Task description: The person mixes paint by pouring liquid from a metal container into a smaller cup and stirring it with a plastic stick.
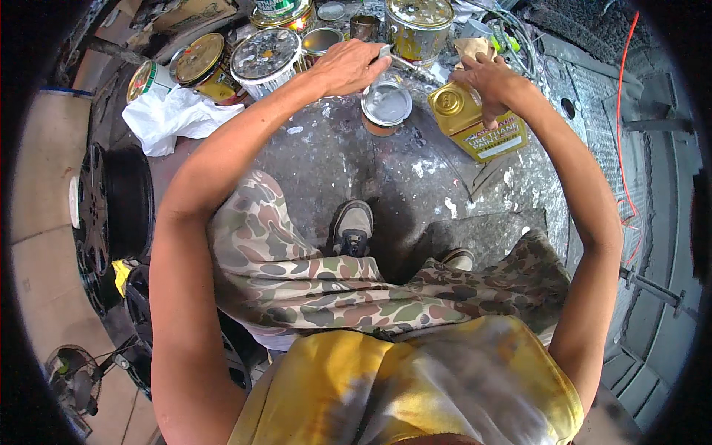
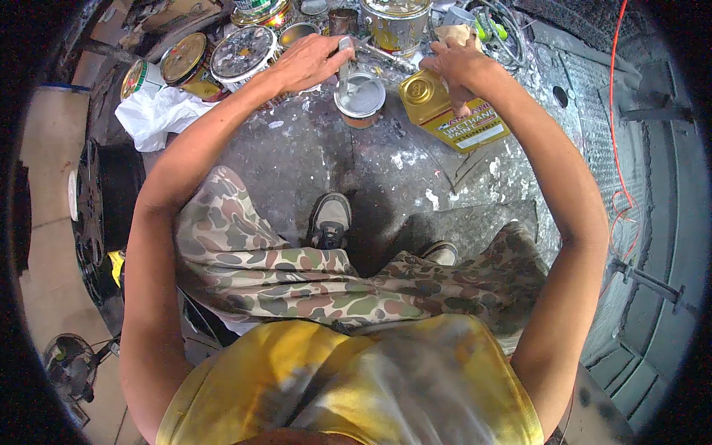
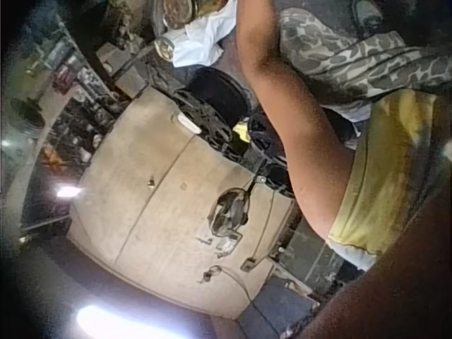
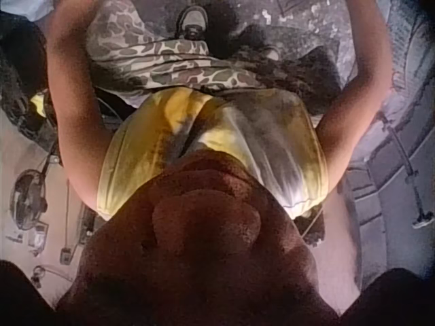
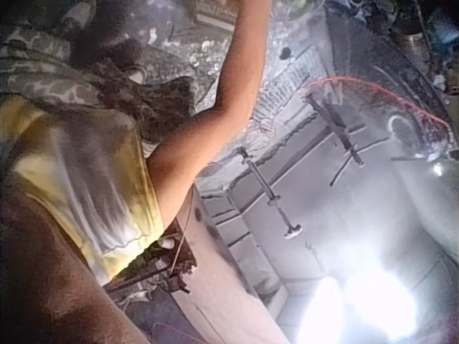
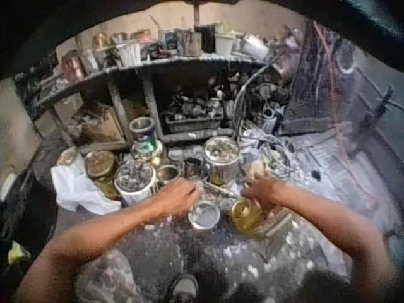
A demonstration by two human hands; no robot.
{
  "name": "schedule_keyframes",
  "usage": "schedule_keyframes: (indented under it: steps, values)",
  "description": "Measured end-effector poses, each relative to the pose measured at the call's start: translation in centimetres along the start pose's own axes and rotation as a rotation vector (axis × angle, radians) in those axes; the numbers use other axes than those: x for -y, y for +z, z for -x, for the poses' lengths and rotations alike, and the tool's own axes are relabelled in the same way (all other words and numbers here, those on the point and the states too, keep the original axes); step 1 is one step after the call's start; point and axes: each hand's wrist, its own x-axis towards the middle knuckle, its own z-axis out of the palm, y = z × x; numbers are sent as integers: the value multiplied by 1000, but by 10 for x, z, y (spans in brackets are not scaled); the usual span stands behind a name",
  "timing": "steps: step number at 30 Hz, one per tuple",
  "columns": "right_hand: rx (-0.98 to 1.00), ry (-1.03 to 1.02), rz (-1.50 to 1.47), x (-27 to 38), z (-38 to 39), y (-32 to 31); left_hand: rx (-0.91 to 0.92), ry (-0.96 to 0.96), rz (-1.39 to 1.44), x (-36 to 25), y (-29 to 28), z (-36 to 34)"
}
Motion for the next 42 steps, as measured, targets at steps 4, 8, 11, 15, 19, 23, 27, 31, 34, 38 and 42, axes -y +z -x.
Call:
schedule_keyframes:
  steps: [4, 8, 11, 15, 19, 23, 27, 31, 34, 38, 42]
  values:
    - [-3, 7, -7, 0, 1, 2, 3, -74, 273, 2, 7, -2]
    - [24, 14, -16, 0, 0, 1, -101, 43, 93, -4, 11, 0]
    - [35, 20, -17, 1, 0, -3, -45, 30, 23, -1, 7, 0]
    - [41, 24, -5, 0, 3, -3, 44, -159, 512, -11, 11, 3]
    - [50, 35, 6, 1, 2, -4, -143, 112, 94, -14, 11, 5]
    - [-3, 25, -27, -3, 0, 3, -45, 34, -16, -13, 3, 4]
    - [-43, 1, -46, -7, -7, 10, 51, -135, 435, -15, 8, 5]
    - [-37, -9, -51, -8, -6, 11, -136, 85, 63, -18, 12, 7]
    - [-93, -20, -67, -10, -7, 16, -84, 52, -50, -11, 10, 7]
    - [-74, -2, -30, -7, -5, 15, -16, -103, 394, -13, 13, 8]
    - [10, 39, -7, -3, -4, 5, -161, 62, 164, -18, 12, 8]
